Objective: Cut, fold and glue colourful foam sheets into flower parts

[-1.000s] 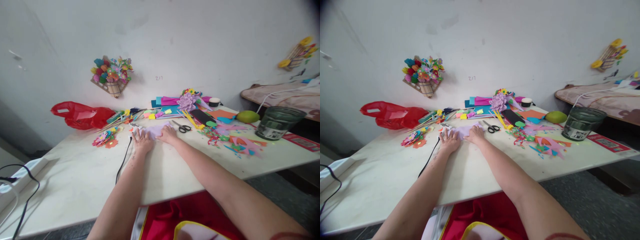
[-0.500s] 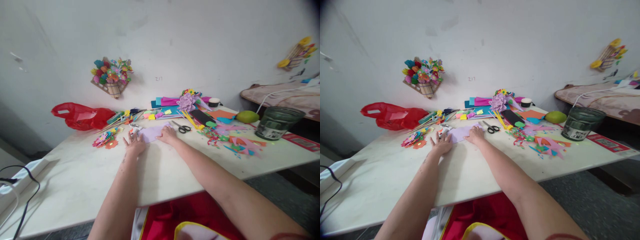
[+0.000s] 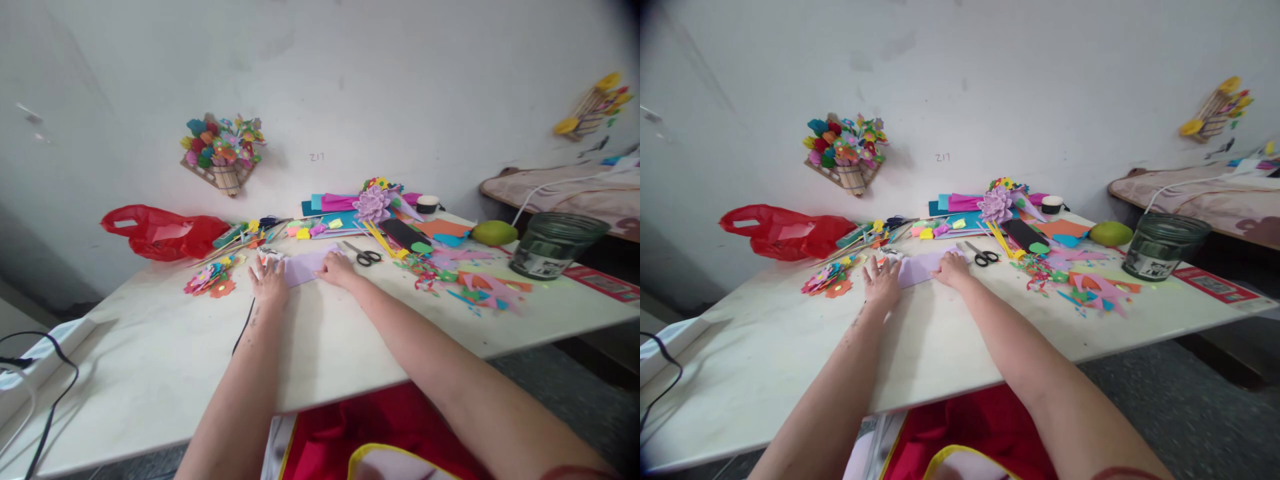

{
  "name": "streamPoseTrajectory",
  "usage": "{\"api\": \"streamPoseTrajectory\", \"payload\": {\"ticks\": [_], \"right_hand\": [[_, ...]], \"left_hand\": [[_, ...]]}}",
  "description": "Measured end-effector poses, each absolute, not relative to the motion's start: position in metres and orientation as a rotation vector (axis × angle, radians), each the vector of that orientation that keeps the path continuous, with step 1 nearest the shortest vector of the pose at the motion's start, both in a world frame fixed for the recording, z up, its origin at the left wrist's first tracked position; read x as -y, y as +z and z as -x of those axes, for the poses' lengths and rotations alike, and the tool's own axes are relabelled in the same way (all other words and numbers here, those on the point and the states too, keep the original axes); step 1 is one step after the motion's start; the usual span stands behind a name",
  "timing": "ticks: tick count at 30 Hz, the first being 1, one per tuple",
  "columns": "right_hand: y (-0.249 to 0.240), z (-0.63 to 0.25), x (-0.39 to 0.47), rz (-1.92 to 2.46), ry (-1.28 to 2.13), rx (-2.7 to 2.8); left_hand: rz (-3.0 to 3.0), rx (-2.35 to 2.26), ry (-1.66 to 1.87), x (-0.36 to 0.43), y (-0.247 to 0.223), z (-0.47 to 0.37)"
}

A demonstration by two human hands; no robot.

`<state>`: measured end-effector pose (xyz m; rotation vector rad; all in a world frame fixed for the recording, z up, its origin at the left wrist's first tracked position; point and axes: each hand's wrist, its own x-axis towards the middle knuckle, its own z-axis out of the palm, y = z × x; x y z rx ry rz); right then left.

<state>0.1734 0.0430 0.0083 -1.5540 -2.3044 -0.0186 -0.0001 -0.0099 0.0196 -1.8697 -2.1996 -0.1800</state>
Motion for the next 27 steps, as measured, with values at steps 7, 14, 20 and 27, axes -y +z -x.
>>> {"api": "streamPoseTrajectory", "payload": {"ticks": [7,14,20,27], "right_hand": [[0.000,-0.193,-0.058,1.246,0.128,2.387],[-0.004,-0.194,-0.064,1.115,0.159,2.404],[0.004,-0.180,-0.049,1.118,0.118,2.443],[0.007,-0.173,-0.041,1.075,0.126,2.514]], "left_hand": [[1.807,2.175,-0.412,0.008,0.027,0.002],[1.830,2.100,-0.704,0.013,0.035,-0.004],[2.250,1.817,-0.652,0.011,0.026,-0.017],[2.464,1.774,-0.622,0.006,0.016,-0.013]]}}
